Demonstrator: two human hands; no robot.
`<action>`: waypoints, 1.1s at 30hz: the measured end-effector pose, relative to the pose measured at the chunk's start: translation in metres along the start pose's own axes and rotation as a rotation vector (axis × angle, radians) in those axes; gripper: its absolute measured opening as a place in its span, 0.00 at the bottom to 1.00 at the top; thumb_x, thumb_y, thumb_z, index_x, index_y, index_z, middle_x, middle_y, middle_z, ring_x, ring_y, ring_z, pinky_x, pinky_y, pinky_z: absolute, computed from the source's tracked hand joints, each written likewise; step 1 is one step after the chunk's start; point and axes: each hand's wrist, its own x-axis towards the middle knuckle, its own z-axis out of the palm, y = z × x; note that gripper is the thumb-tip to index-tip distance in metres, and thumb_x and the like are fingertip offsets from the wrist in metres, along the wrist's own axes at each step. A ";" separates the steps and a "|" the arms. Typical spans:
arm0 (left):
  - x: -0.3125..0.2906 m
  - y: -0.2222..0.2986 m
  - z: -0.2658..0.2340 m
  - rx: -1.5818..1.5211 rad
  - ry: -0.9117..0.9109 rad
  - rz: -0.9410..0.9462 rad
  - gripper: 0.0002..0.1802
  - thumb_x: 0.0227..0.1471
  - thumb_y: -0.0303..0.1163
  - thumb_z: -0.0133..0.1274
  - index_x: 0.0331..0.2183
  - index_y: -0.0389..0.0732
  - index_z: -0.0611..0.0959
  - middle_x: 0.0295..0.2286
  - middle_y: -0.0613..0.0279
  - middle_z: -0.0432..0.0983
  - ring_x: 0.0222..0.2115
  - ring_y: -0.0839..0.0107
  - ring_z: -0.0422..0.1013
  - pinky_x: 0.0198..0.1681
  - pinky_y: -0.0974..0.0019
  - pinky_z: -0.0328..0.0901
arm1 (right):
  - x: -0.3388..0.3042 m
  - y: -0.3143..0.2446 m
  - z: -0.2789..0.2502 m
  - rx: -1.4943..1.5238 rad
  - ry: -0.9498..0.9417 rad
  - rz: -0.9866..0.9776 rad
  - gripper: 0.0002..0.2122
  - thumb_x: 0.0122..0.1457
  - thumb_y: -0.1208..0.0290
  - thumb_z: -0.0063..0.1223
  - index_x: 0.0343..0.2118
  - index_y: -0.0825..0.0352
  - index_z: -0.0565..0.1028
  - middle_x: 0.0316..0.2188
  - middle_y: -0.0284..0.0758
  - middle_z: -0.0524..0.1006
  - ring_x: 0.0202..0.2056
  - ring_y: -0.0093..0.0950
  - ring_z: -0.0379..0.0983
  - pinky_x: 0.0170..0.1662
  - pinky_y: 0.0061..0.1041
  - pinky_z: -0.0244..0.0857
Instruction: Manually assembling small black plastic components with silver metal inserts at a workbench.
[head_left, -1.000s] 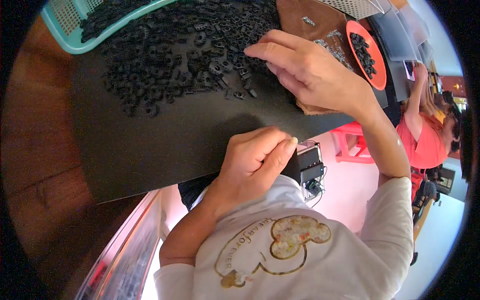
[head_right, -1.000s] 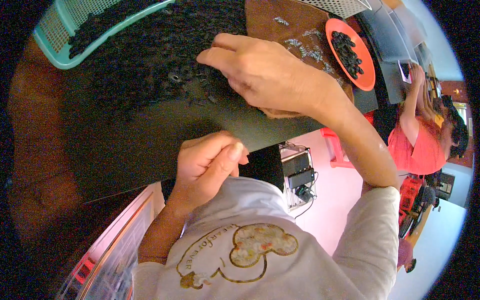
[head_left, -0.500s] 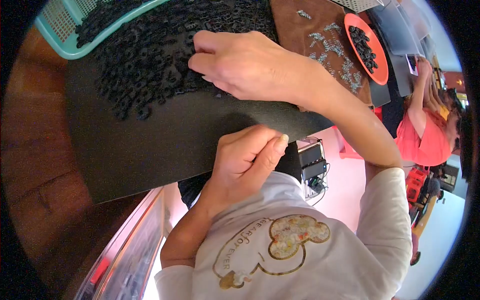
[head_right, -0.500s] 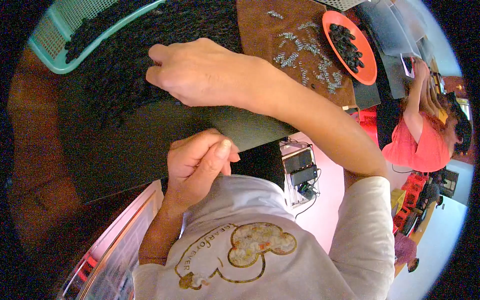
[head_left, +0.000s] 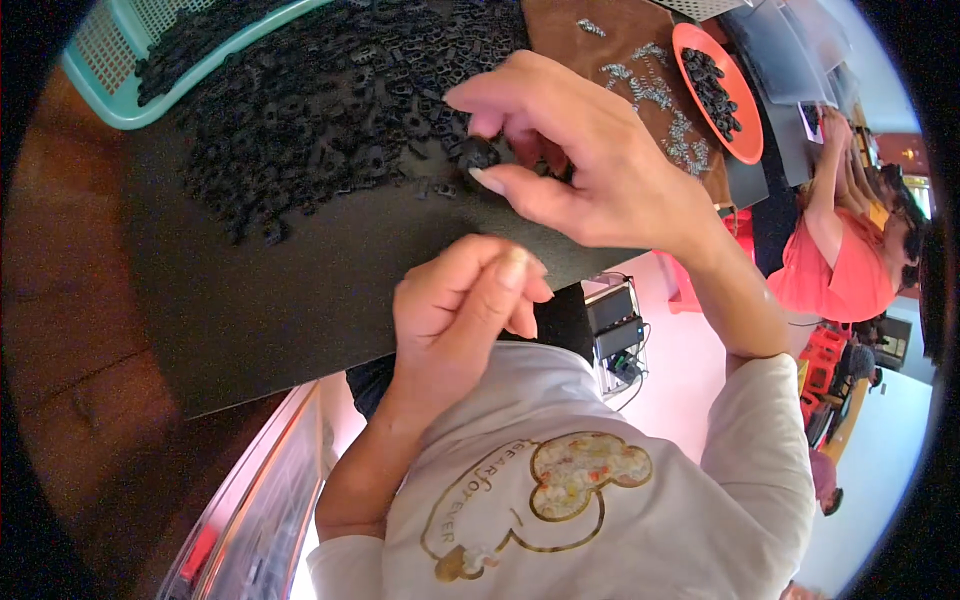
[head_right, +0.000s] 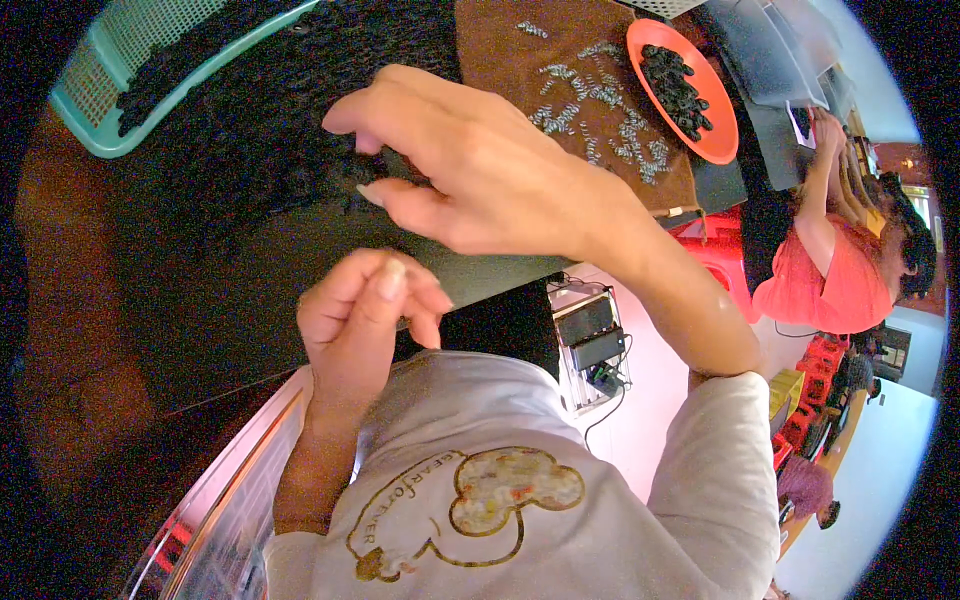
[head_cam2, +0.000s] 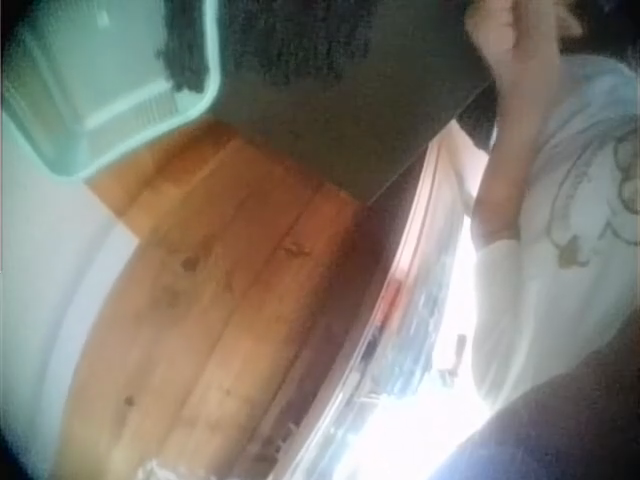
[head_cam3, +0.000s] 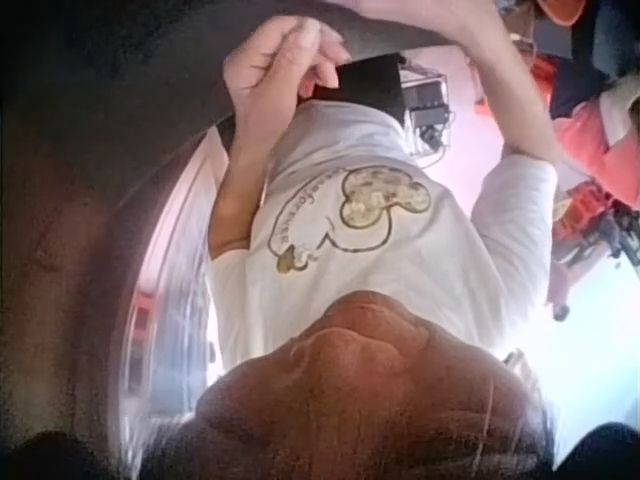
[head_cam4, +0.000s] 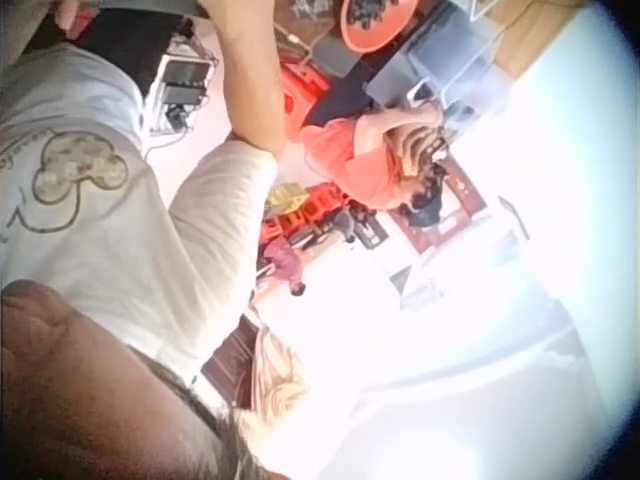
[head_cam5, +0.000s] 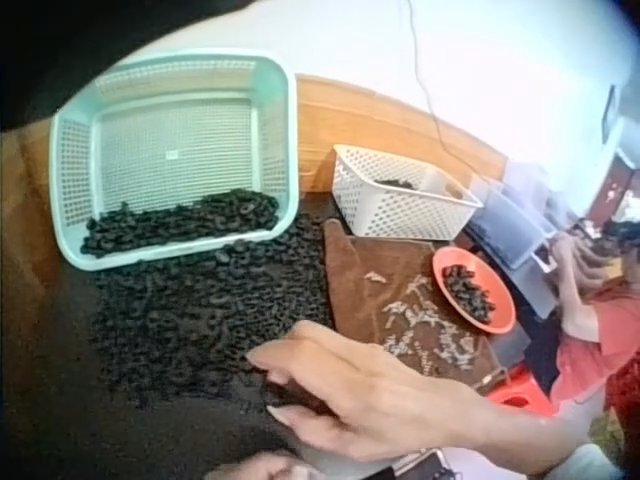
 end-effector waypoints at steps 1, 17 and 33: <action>0.001 -0.002 -0.001 -0.077 0.008 0.006 0.11 0.62 0.30 0.44 0.32 0.33 0.77 0.25 0.62 0.76 0.19 0.81 0.69 0.23 0.76 0.65 | -0.004 -0.004 -0.002 0.016 0.019 0.009 0.20 0.49 0.78 0.58 0.47 0.68 0.70 0.31 0.34 0.70 0.24 0.23 0.66 0.27 0.21 0.65; 0.003 -0.006 0.003 -0.392 0.073 0.025 0.14 0.63 0.35 0.41 0.38 0.33 0.76 0.30 0.61 0.75 0.26 0.76 0.69 0.29 0.74 0.65 | -0.035 -0.033 -0.001 -0.024 0.044 -0.037 0.21 0.46 0.73 0.64 0.45 0.67 0.71 0.30 0.39 0.74 0.23 0.36 0.74 0.23 0.28 0.69; 0.002 -0.003 0.005 -0.298 0.049 0.020 0.14 0.63 0.35 0.41 0.36 0.33 0.75 0.28 0.54 0.76 0.21 0.73 0.70 0.24 0.71 0.66 | -0.051 -0.032 -0.009 0.043 0.056 -0.005 0.07 0.52 0.71 0.56 0.30 0.68 0.72 0.21 0.35 0.67 0.22 0.34 0.70 0.22 0.32 0.65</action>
